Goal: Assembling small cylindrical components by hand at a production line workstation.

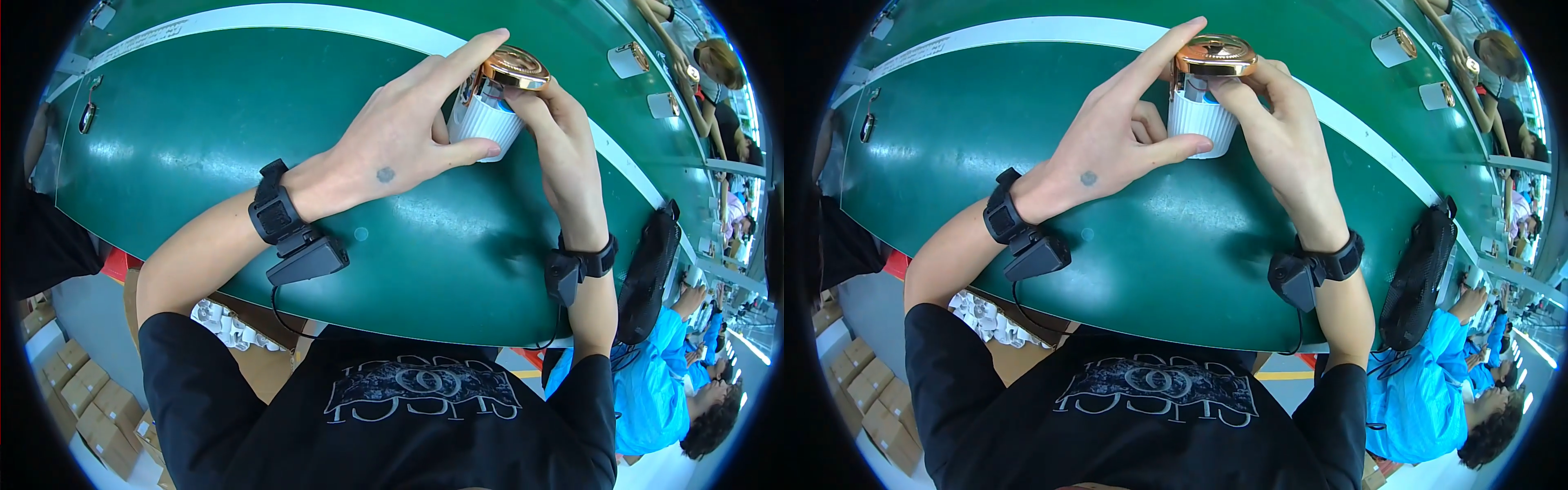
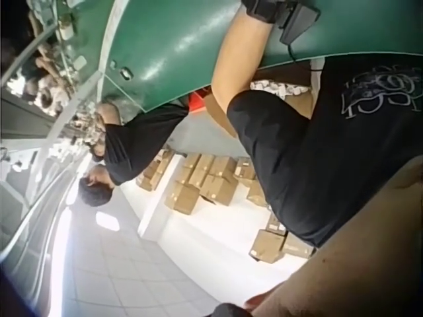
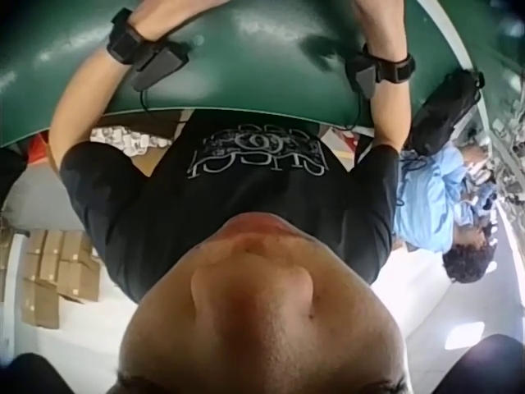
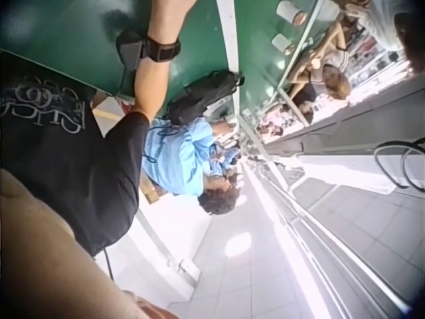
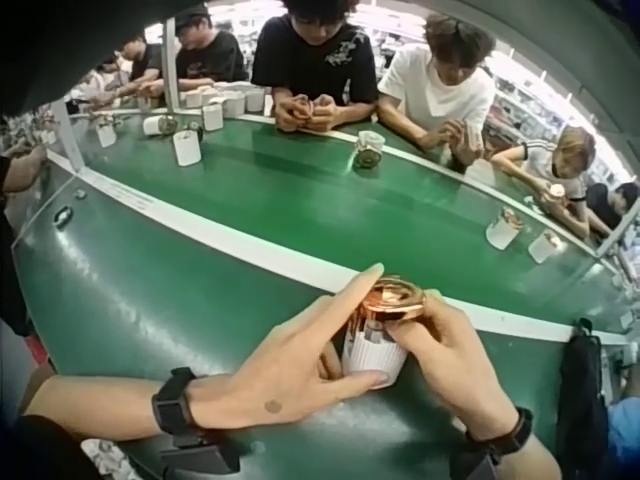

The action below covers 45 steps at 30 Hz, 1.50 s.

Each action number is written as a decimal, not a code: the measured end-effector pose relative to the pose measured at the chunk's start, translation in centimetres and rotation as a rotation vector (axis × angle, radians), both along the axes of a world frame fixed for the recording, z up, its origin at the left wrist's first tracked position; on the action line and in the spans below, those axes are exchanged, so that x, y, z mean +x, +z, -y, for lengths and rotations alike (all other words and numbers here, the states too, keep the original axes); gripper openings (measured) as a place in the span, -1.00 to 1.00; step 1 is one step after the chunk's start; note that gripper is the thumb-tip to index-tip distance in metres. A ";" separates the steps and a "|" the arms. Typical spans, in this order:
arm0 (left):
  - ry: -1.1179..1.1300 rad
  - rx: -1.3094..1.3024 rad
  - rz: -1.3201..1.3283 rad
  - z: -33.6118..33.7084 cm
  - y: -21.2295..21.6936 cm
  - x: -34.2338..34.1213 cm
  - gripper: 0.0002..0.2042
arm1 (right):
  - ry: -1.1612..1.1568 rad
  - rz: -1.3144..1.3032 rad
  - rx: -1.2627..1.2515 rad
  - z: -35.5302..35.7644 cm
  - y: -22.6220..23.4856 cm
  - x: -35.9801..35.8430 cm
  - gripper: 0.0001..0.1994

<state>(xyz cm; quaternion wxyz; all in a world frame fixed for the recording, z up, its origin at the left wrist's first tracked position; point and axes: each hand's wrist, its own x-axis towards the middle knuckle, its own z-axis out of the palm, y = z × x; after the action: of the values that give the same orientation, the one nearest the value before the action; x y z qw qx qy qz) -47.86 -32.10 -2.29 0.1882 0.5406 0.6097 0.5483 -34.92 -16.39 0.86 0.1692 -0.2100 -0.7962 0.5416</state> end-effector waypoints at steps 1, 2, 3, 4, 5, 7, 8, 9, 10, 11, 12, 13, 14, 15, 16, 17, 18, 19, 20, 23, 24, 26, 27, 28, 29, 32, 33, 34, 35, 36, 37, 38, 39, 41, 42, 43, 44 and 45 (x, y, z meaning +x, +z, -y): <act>0.001 -0.018 0.025 0.0 0.1 0.0 -0.05 | -0.020 -0.035 -0.064 0.2 -0.2 0.0 -0.65; 0.003 -0.036 0.050 0.0 0.2 0.0 -0.06 | -0.040 -0.069 -0.128 0.4 -0.4 -0.1 -0.66; 0.004 -0.054 0.075 -0.1 0.4 0.0 -0.07 | -0.060 -0.104 -0.192 0.6 -0.5 -0.1 -0.67; 0.004 -0.056 0.077 0.0 0.4 0.0 -0.07 | -0.060 -0.102 -0.194 0.7 -0.6 -0.1 -0.67; 0.012 -0.046 0.064 0.1 0.4 -0.1 -0.07 | -0.070 -0.129 -0.108 0.9 -0.6 -0.2 -0.69; 0.029 -0.025 0.039 0.2 0.3 -0.1 -0.07 | -0.089 -0.181 0.065 1.2 -0.8 -0.3 -0.72; 0.029 -0.026 0.041 0.2 0.3 -0.1 -0.07 | -0.089 -0.179 0.064 1.2 -1.0 -0.1 -0.72; 0.025 -0.021 0.041 0.2 0.2 0.0 -0.07 | -0.081 -0.212 0.229 1.1 -1.3 0.1 -0.74; 0.022 -0.015 0.041 0.2 0.2 0.0 -0.06 | -0.072 -0.245 0.394 1.1 -1.4 0.2 -0.75; 0.018 -0.009 0.041 0.2 0.2 0.0 -0.06 | -0.062 -0.277 0.559 1.1 -1.5 0.3 -0.77; 0.018 -0.009 0.043 0.2 0.3 0.0 -0.06 | -0.061 -0.274 0.558 1.0 -1.6 0.4 -0.77; 0.018 -0.014 0.053 0.2 0.3 -0.1 -0.06 | -0.045 -0.293 0.699 1.1 -1.4 0.4 -0.77; 0.018 -0.020 0.063 0.2 0.3 -0.2 -0.06 | -0.028 -0.311 0.840 1.1 -1.1 0.3 -0.78; 0.017 -0.025 0.072 0.2 0.3 -0.3 -0.06 | -0.011 -0.329 0.980 1.2 -1.0 0.3 -0.78; 0.019 -0.026 0.074 0.2 0.2 -0.2 -0.06 | -0.009 -0.328 0.979 1.3 -0.8 0.4 -0.78; 0.020 -0.009 0.047 0.2 0.0 -0.1 -0.06 | -0.011 -0.333 1.034 1.3 -0.6 0.7 -0.77; 0.022 0.007 0.020 0.2 -0.1 -0.1 -0.06 | -0.012 -0.337 1.089 1.3 -0.5 1.0 -0.75; 0.021 0.025 -0.008 0.2 -0.2 0.0 -0.07 | -0.016 -0.341 1.146 1.4 -0.3 1.2 -0.74; 0.021 0.025 -0.006 0.2 -0.2 0.1 -0.07 | -0.015 -0.339 1.146 1.5 -0.2 1.2 -0.74; 0.027 0.069 -0.036 0.1 -0.3 0.1 -0.07 | -0.033 -0.324 1.068 2.2 -0.1 1.3 -0.72; 0.027 0.069 -0.036 0.1 -0.3 0.0 -0.07 | -0.033 -0.324 1.068 2.2 0.0 1.2 -0.72; 0.027 0.076 -0.039 0.1 -0.3 -0.1 -0.07 | -0.040 -0.329 1.060 2.3 0.0 1.1 -0.72; 0.028 0.078 -0.040 0.2 -0.4 -0.1 -0.07 | -0.043 -0.331 1.055 2.4 0.0 1.0 -0.72; 0.028 0.076 -0.038 0.3 -0.5 -0.1 -0.07 | -0.042 -0.330 1.053 2.4 -0.2 1.0 -0.72; 0.025 0.063 -0.042 0.2 -0.1 -0.1 -0.07 | -0.045 -0.351 1.057 2.3 -0.3 1.0 -0.73; 0.018 0.038 -0.046 0.1 1.0 -0.2 -0.08 | -0.050 -0.391 1.066 2.0 -0.5 1.0 -0.73; -0.016 -0.028 0.031 0.0 1.5 -0.5 -0.06 | -0.046 -0.383 1.106 1.9 -0.3 0.8 -0.73; -0.044 -0.098 0.109 0.0 2.6 -0.8 -0.05 | -0.037 -0.377 1.141 1.9 -0.3 0.6 -0.73; -0.074 -0.168 0.188 0.0 3.1 -0.9 -0.03 | -0.029 -0.371 1.176 2.0 -0.3 0.5 -0.73; -0.072 -0.169 0.189 0.1 3.1 -0.9 -0.03 | -0.028 -0.370 1.173 2.2 -0.3 0.5 -0.73; -0.078 -0.176 0.202 0.1 3.2 -0.9 -0.04 | -0.032 -0.351 1.165 2.4 -0.3 0.5 -0.73; -0.084 -0.183 0.214 0.1 3.2 -0.9 -0.04 | -0.037 -0.332 1.156 2.7 -0.2 0.6 -0.73; -0.089 -0.189 0.227 0.2 3.2 -0.8 -0.04 | -0.041 -0.313 1.148 2.9 -0.2 0.7 -0.73; -0.081 -0.177 0.202 0.3 3.0 -0.7 -0.04 | -0.031 -0.309 1.139 2.9 -0.3 0.7 -0.73; -0.075 -0.164 0.174 0.3 2.9 -0.7 -0.04 | -0.022 -0.305 1.131 2.9 -0.3 0.8 -0.72; -0.069 -0.152 0.147 0.4 2.8 -0.7 -0.04 | -0.013 -0.302 1.123 2.9 -0.3 0.8 -0.72; -0.070 -0.151 0.148 0.4 2.8 -0.7 -0.04 | -0.014 -0.299 1.123 3.0 -0.3 0.9 -0.72; -0.080 -0.160 0.159 0.3 2.9 -0.7 -0.04 | -0.025 -0.286 1.131 3.1 -0.2 1.0 -0.72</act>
<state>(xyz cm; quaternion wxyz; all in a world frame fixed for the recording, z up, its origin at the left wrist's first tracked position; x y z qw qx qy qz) -48.53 -32.43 0.63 0.3004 0.5026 0.6126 0.5310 -33.95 -19.49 0.64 0.3672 -0.0211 -0.9284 0.0534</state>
